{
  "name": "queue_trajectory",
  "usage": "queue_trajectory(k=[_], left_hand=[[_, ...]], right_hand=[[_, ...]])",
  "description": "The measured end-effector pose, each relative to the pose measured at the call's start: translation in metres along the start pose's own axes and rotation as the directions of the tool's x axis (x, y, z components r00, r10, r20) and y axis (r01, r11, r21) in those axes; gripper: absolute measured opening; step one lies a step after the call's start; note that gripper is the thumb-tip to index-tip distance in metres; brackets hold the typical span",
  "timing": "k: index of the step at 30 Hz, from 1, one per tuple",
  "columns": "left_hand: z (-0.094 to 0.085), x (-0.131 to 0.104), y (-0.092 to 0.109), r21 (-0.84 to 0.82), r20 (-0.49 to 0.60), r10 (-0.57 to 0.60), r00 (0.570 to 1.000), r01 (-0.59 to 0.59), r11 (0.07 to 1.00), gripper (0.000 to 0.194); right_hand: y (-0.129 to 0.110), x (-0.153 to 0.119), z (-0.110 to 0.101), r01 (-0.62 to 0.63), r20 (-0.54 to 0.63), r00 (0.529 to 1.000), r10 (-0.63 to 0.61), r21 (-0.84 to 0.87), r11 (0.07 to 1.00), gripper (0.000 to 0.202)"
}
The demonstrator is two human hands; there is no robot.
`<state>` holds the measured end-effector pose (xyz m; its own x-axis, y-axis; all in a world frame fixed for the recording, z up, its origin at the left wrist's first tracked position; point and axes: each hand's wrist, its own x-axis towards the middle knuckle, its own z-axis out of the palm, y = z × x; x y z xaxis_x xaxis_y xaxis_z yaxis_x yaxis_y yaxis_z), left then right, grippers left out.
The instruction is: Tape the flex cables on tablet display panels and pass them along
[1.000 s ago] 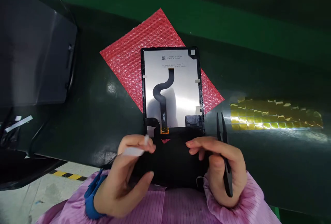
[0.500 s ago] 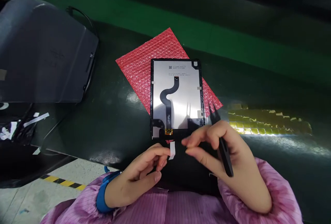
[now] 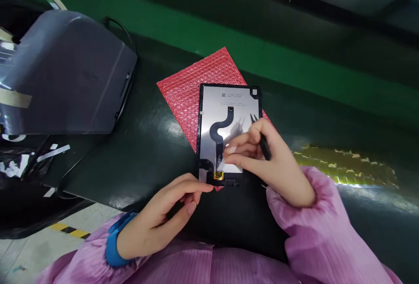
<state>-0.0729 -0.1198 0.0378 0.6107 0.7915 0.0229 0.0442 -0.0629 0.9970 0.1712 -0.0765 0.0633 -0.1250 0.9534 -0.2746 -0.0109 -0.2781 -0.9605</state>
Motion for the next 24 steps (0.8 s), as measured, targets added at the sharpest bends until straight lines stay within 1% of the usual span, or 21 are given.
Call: queue_trajectory(k=[1, 2, 3, 5, 7, 9, 12, 16, 19, 21, 24], left_hand=[[-0.004, 0.003, 0.001, 0.124, -0.011, 0.046, 0.999, -0.044, 0.991, 0.040], [-0.006, 0.006, 0.002, 0.254, -0.006, 0.083, 0.996, -0.079, 0.964, 0.039], [-0.008, 0.009, 0.001, 0.384, 0.012, 0.113, 0.994, -0.109, 0.917, 0.038], [-0.008, 0.014, -0.001, 0.604, 0.065, 0.141, 0.988, -0.151, 0.783, 0.036], [-0.004, 0.019, -0.005, 0.728, 0.114, 0.151, 0.982, -0.186, 0.660, 0.034], [0.000, 0.022, -0.009, 0.788, 0.128, 0.159, 0.979, -0.198, 0.583, 0.032], [0.004, 0.025, -0.012, 0.834, 0.106, 0.185, 0.977, -0.188, 0.519, 0.029], [0.004, 0.029, -0.014, 0.888, 0.062, 0.234, 0.970, -0.160, 0.431, 0.030], [0.003, 0.031, -0.015, 0.925, 0.043, 0.227, 0.973, -0.125, 0.359, 0.028], [0.003, 0.033, -0.017, 0.937, 0.039, 0.224, 0.974, -0.113, 0.329, 0.029], [0.004, 0.034, -0.020, 0.945, 0.043, 0.209, 0.977, -0.108, 0.310, 0.031]], right_hand=[[0.003, 0.010, 0.002, -0.004, 0.025, 1.000, 0.004, 0.004, 1.000, 0.057], [0.007, 0.019, 0.004, -0.006, 0.042, 0.999, 0.006, -0.001, 1.000, 0.058], [0.010, 0.027, 0.007, -0.005, 0.050, 0.999, 0.006, -0.014, 1.000, 0.059], [0.014, 0.040, 0.010, 0.011, 0.043, 0.999, -0.009, -0.054, 0.999, 0.060], [0.016, 0.048, 0.012, 0.030, 0.028, 0.999, -0.027, -0.103, 0.994, 0.059], [0.016, 0.054, 0.011, 0.051, 0.029, 0.998, -0.047, -0.141, 0.989, 0.060], [0.014, 0.061, 0.011, 0.065, 0.038, 0.998, -0.058, -0.183, 0.981, 0.062], [0.010, 0.066, 0.012, 0.037, 0.035, 0.999, -0.029, -0.242, 0.970, 0.063], [0.008, 0.068, 0.012, 0.031, 0.046, 0.999, -0.018, -0.286, 0.958, 0.062], [0.009, 0.067, 0.011, 0.039, 0.051, 0.998, -0.024, -0.317, 0.947, 0.060], [0.014, 0.066, 0.011, 0.063, 0.051, 0.998, -0.048, -0.364, 0.929, 0.058]])
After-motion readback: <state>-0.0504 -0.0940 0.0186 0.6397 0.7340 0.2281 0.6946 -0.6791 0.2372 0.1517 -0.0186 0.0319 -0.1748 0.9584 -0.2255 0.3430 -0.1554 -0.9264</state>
